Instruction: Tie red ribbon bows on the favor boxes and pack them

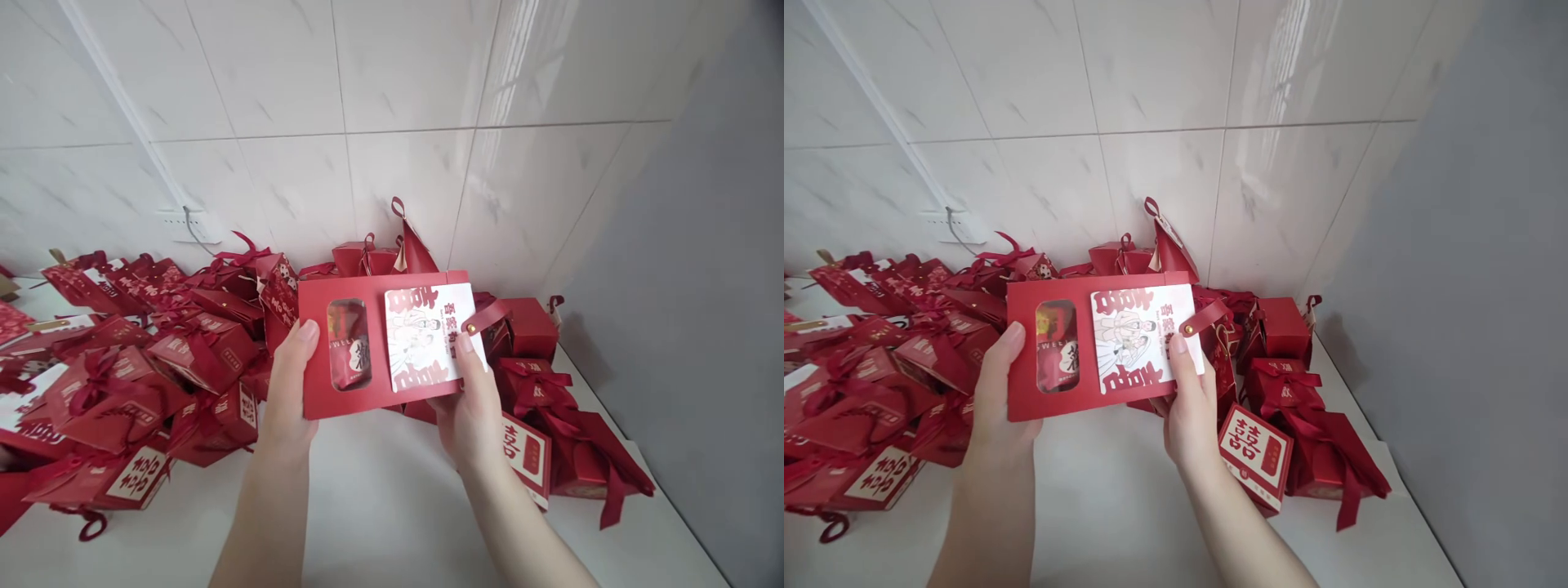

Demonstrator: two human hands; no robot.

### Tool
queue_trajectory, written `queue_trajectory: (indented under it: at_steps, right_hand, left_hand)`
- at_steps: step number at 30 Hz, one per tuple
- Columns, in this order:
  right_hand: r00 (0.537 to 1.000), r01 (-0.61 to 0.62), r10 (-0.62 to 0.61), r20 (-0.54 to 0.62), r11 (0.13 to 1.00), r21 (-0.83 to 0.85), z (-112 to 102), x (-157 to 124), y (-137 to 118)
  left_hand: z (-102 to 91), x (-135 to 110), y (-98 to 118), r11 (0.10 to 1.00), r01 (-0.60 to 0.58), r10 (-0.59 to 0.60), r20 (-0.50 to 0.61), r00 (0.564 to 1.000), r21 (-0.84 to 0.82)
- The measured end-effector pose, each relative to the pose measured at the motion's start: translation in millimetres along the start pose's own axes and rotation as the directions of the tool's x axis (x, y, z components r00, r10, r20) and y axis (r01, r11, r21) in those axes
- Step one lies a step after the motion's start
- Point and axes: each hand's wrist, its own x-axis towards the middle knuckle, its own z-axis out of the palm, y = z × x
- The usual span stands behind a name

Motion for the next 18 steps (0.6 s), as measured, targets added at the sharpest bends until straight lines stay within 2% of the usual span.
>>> queue_trajectory:
  at_steps: [4, 8, 10, 12, 14, 15, 18]
  right_hand:
    - [1.000, -0.010, 0.008, -0.028, 0.997, -0.079, -1.9, -4.2, -7.5]
    - [0.991, 0.011, 0.011, 0.136, 0.988, -0.156, -0.3, -6.1, -13.5]
    - [0.987, 0.049, -0.028, 0.161, 0.991, -0.127, 1.3, -4.8, -11.9]
    - [0.985, 0.111, -0.105, 0.136, 0.993, -0.036, 3.9, -2.8, -7.0]
    - [0.981, 0.144, -0.151, 0.124, 0.988, 0.061, 6.9, -0.8, -1.2]
    - [0.980, 0.129, -0.141, 0.142, 0.988, 0.090, 8.2, 0.0, 1.3]
    - [0.967, -0.004, -0.016, 0.255, 0.997, 0.077, 9.4, 1.9, 4.8]
  left_hand:
    - [0.9, 6.7, -2.0, 0.998, 0.064, -0.065, 0.047, 0.997, 0.020]
    - [-0.1, 10.0, -5.3, 0.999, 0.040, -0.041, 0.072, 0.997, 0.026]
    - [-2.8, 9.6, -6.8, 0.999, 0.036, -0.039, 0.126, 0.991, 0.026]
    - [-5.9, 8.0, -7.8, 1.000, 0.014, -0.019, 0.204, 0.979, 0.025]
    - [-7.2, 5.6, -7.9, 0.999, -0.046, 0.040, 0.254, 0.966, 0.017]
    - [-6.7, 4.5, -7.6, 0.995, -0.099, 0.094, 0.246, 0.965, 0.009]
    - [-2.0, 2.0, -5.0, 0.962, -0.275, 0.273, 0.112, 0.956, 0.002]
